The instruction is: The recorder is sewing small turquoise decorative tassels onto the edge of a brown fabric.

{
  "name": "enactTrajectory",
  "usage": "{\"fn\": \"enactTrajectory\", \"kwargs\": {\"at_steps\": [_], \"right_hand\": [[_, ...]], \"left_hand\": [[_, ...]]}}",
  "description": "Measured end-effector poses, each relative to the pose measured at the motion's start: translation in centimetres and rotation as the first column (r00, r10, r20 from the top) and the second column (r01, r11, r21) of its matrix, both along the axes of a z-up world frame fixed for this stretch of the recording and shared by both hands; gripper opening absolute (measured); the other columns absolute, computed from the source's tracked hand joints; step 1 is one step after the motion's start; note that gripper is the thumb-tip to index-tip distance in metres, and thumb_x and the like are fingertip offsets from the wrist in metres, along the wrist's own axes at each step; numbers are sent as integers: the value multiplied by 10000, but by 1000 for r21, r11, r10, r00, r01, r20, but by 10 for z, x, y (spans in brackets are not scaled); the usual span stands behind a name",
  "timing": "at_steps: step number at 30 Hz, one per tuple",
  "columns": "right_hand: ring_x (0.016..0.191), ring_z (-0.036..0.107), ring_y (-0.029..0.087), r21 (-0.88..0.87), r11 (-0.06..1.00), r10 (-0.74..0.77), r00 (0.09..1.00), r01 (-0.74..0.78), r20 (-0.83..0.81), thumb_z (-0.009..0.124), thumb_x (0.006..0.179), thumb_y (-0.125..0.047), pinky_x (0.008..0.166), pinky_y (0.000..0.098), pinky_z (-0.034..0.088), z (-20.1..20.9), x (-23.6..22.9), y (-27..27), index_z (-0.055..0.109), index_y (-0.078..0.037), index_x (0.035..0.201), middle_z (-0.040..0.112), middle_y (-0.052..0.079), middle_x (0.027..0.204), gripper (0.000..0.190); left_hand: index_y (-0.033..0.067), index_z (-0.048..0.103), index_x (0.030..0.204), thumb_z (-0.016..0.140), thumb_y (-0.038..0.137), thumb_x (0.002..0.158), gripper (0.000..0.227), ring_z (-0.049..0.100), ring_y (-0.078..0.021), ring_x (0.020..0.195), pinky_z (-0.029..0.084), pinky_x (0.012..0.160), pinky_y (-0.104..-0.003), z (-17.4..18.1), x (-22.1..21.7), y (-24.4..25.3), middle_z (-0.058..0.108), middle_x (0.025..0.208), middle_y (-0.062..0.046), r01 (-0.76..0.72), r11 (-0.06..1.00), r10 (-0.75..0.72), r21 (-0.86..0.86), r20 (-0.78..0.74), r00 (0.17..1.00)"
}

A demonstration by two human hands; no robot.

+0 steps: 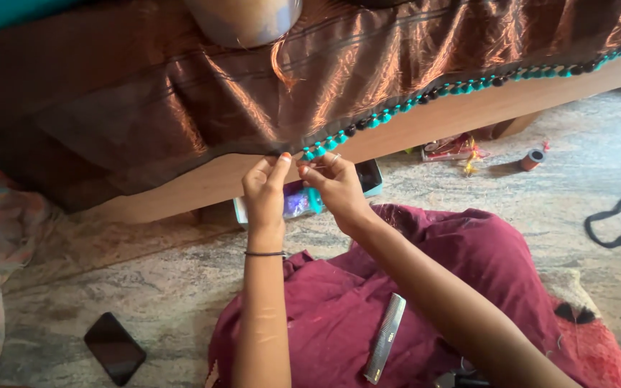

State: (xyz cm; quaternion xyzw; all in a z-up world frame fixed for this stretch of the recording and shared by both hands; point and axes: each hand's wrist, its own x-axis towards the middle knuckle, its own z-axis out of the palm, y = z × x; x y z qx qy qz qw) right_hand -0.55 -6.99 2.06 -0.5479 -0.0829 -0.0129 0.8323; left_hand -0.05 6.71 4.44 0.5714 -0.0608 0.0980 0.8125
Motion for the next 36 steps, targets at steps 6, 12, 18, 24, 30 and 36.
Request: {"fn": "enactTrajectory", "kwargs": {"at_steps": [6,12,18,24,30,36], "right_hand": [[880,637,86,5,997,-73,996,73,-57,703,957,-50,797,280,535,-1,3,5,719,-24,1085,690,-5,943,132],[900,644,86,24,996,-86,996,87,-40,700,974,-49,839,267,531,-1,3,6,719,-7,1069,709,15,962,106],[899,633,67,3,993,-119,992,120,-35,696,961,-50,821,242,503,7,0,9,732,-12,1072,715,9,966,122],[901,637,60,31,994,-107,993,108,-41,699,965,-63,817,235,506,5,0,9,724,-24,1064,708,4,957,109],[907,636,82,53,993,-102,994,104,-36,717,971,-52,828,257,511,-6,6,9,711,-6,1051,700,22,961,93],[911,659,104,81,994,-74,997,77,-34,714,956,-44,858,284,548,11,1,12,715,10,1040,731,54,979,101]], "left_hand": [[-14,720,959,625,115,994,164,623,-67,882,481,810,-231,5,-4,-2,729,952,-15,29,999,-29,-13,8,1000],[-31,728,970,630,116,1011,181,599,-62,892,460,807,-238,10,-6,-1,713,960,-17,34,999,-35,27,22,999],[-20,712,970,617,121,996,171,602,-65,904,458,820,-241,10,-7,-5,715,970,-18,29,999,-29,-23,-6,1000],[-13,705,967,615,132,999,174,596,-64,904,461,817,-243,11,-9,-7,710,965,-14,11,1000,-11,1,-9,1000],[7,708,965,602,141,993,173,587,-50,913,457,823,-232,8,-8,-8,700,964,5,8,1000,-8,-1,-2,1000],[2,696,910,625,151,995,187,599,-82,866,460,791,-248,12,-11,-8,699,908,-27,6,1000,-7,-21,-29,1000]]}}
